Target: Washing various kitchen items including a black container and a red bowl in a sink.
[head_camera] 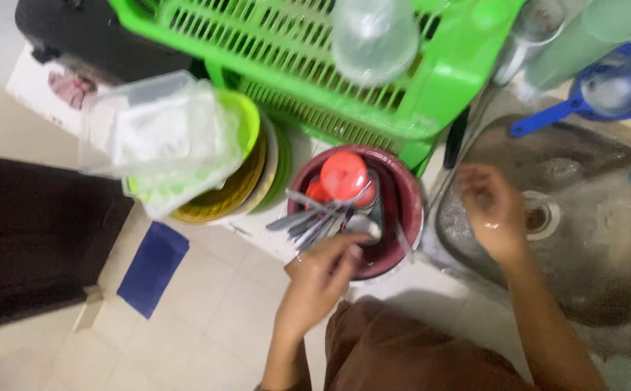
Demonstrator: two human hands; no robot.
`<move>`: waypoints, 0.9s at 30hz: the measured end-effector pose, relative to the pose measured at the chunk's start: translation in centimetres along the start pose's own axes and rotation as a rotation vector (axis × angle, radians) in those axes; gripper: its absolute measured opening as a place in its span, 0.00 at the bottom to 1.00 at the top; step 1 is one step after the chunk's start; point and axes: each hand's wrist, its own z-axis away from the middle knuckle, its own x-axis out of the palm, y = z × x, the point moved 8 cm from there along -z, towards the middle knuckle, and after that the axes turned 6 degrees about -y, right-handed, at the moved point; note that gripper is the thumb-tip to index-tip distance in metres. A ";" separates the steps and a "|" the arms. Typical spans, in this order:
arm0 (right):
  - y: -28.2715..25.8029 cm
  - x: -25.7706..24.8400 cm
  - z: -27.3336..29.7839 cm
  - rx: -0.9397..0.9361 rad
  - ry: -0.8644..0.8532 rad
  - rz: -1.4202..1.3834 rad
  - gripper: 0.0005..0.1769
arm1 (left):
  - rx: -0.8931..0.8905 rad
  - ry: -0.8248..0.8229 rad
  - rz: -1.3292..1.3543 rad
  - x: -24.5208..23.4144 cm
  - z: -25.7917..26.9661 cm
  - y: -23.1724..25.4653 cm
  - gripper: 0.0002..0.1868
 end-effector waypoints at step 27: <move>1.5 11.9 1.5 0.124 -0.387 0.237 0.22 | -0.275 0.671 0.319 -5.0 2.6 -22.3 0.36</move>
